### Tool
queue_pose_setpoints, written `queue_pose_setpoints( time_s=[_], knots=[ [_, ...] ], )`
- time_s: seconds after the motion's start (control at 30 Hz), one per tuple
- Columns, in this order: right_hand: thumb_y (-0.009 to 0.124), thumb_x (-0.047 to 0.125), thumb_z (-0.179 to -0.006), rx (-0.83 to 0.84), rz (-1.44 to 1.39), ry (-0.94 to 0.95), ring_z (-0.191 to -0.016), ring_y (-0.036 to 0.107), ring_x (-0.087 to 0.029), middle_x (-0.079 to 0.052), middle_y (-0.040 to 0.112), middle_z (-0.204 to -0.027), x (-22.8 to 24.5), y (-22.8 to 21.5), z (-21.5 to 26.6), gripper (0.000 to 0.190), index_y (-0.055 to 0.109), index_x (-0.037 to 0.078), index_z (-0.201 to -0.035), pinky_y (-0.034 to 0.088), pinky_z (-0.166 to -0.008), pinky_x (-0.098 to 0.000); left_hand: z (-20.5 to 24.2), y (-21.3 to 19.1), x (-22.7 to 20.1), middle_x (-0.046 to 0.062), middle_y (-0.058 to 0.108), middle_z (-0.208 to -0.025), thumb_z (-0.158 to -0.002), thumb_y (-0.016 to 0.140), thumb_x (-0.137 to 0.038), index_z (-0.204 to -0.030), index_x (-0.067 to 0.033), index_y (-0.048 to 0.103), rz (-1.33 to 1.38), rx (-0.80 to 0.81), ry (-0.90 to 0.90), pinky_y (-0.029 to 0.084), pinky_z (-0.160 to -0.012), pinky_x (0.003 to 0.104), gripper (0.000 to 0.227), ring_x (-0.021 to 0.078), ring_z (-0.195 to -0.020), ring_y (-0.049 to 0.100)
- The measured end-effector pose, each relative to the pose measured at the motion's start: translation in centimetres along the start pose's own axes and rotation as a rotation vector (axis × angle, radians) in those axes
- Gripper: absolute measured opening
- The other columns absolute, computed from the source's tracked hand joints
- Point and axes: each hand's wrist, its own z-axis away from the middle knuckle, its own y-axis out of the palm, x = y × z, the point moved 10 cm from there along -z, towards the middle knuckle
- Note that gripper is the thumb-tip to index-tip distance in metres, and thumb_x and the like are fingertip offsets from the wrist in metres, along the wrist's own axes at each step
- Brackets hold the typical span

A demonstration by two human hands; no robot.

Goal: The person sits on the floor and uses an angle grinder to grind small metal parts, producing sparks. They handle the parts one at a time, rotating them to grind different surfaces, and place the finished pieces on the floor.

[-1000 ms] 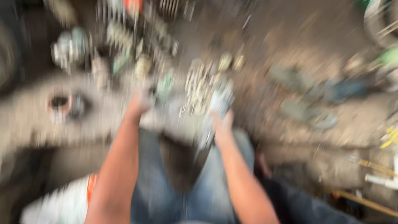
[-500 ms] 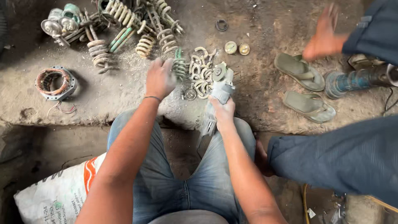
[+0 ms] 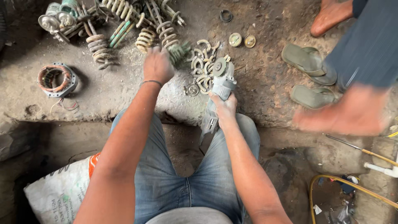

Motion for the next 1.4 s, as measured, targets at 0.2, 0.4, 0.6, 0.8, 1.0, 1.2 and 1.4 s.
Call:
queue_pose_setpoints(
  time_s=[0.2, 0.4, 0.6, 0.8, 1.0, 1.2, 1.4],
  knots=[
    [0.081, 0.008, -0.081, 0.018, 0.035, -0.032, -0.069, 0.073, -0.019, -0.01, 0.072, -0.097, 0.4, 0.2, 0.1, 0.043, 0.061, -0.001, -0.117, 0.062, -0.061, -0.0344, 0.0, -0.7, -1.4, 0.017, 0.06, -0.114, -0.077, 0.087, -0.04, -0.103, -0.0003, 0.069, -0.006, -0.147, -0.052, 0.05, -0.092, 0.049, 0.051, 0.0355, -0.111, 0.056],
    [0.081, 0.008, -0.081, 0.017, 0.051, -0.002, -0.068, 0.073, -0.019, -0.01, 0.072, -0.096, 0.0, 0.1, 0.2, 0.042, 0.061, 0.0, -0.117, 0.061, -0.06, -0.0344, -0.3, -0.4, 0.7, 0.02, 0.063, -0.112, -0.067, 0.092, -0.036, -0.104, -0.0012, 0.069, 0.097, -0.042, -0.035, 0.051, -0.093, 0.046, 0.056, 0.0395, -0.108, 0.059],
    [0.08, 0.007, -0.081, 0.145, 0.01, -0.069, -0.07, 0.072, -0.019, -0.01, 0.071, -0.097, 0.1, 1.3, 0.4, 0.044, 0.058, 0.0, -0.119, 0.061, -0.062, -0.0346, 3.5, -1.1, 1.8, 0.019, 0.067, -0.106, -0.059, 0.099, -0.028, -0.112, -0.0022, 0.056, 0.527, 0.046, -0.033, 0.052, -0.091, 0.046, 0.073, 0.0375, -0.104, 0.065],
    [0.081, 0.008, -0.079, 0.224, 0.242, -0.115, -0.078, 0.076, -0.019, -0.011, 0.072, -0.1, -0.4, 2.7, 0.8, 0.048, 0.058, -0.001, -0.119, 0.065, -0.069, -0.0341, 5.2, -1.1, 0.1, 0.019, 0.07, -0.114, -0.063, 0.097, -0.02, -0.129, -0.0102, 0.06, 0.448, 0.027, 0.133, 0.051, -0.095, 0.048, 0.077, 0.0416, -0.112, 0.062],
    [0.084, 0.012, -0.078, 0.297, 0.432, -0.144, -0.079, 0.074, -0.02, -0.013, 0.072, -0.1, -0.9, 4.3, 1.5, 0.052, 0.057, -0.003, -0.12, 0.063, -0.07, -0.0346, 5.5, -1.7, 0.3, 0.028, 0.066, -0.119, -0.062, 0.093, -0.013, -0.129, -0.0016, 0.058, 0.441, -0.097, 0.283, 0.051, -0.094, 0.048, 0.076, 0.0465, -0.111, 0.061],
    [0.084, 0.014, -0.076, 0.351, 0.439, -0.142, -0.084, 0.074, -0.018, -0.013, 0.072, -0.106, -1.6, 5.0, 1.6, 0.059, 0.055, -0.001, -0.125, 0.065, -0.072, -0.0338, 5.6, -0.2, 1.1, 0.021, 0.069, -0.109, -0.068, 0.091, -0.018, -0.109, -0.003, 0.058, 0.491, 0.11, 0.151, 0.052, -0.09, 0.048, 0.055, 0.0426, -0.106, 0.065],
    [0.088, 0.013, -0.078, 0.344, 0.642, -0.351, -0.092, 0.074, -0.02, -0.016, 0.074, -0.108, -0.6, 5.8, 2.3, 0.057, 0.06, -0.002, -0.124, 0.061, -0.08, -0.036, 5.7, -1.6, 0.8, 0.02, 0.068, -0.105, -0.072, 0.083, -0.009, -0.108, -0.0064, 0.062, 0.471, 0.069, 0.255, 0.052, -0.087, 0.049, 0.041, 0.0436, -0.102, 0.065]
  ],
)
